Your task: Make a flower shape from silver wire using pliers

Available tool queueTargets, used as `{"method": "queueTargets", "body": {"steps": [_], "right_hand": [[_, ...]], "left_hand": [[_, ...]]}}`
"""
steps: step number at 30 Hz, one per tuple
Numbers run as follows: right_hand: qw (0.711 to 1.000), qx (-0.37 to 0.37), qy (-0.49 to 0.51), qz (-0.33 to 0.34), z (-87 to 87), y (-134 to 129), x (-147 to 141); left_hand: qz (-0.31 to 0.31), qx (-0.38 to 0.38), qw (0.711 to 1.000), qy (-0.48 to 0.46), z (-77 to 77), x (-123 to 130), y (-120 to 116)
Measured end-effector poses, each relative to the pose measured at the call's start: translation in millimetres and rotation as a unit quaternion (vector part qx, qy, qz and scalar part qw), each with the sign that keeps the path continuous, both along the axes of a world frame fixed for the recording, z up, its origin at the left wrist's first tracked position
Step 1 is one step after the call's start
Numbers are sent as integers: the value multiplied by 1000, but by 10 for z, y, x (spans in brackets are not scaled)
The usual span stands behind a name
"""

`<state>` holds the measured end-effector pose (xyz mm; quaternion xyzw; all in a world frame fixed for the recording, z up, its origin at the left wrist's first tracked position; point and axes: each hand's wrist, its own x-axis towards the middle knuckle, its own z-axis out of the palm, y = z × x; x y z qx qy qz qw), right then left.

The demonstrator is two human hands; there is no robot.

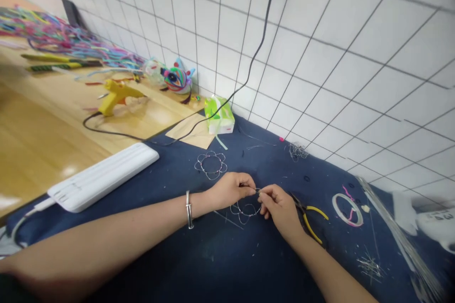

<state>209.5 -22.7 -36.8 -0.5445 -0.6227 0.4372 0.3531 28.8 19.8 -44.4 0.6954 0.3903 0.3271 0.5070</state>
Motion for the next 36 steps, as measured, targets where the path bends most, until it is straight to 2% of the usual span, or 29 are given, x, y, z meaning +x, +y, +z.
{"method": "queueTargets", "body": {"steps": [5, 11, 17, 20, 25, 30, 36], "right_hand": [[996, -25, 76, -35, -70, -88, -36], [996, -37, 76, -40, -26, -180, -53], [997, 27, -74, 25, 82, -152, -27], [994, 38, -99, 35, 86, -136, -23], [1000, -8, -15, -11, 37, -162, -24], [997, -4, 60, -52, 30, -182, -28], [993, -21, 102, -64, -2, -186, -40]], "left_hand": [[3, -55, 997, -50, 16, 1, -38], [-18, -141, 985, -102, 59, 3, -99], [-16, -84, 996, -30, 61, 6, -131], [-27, -66, 997, -8, 80, 33, -176], [-16, -17, 1000, -15, 125, 69, -231], [-11, -69, 995, -69, 81, 41, -192], [-41, -50, 995, -69, 82, 5, -164]]}}
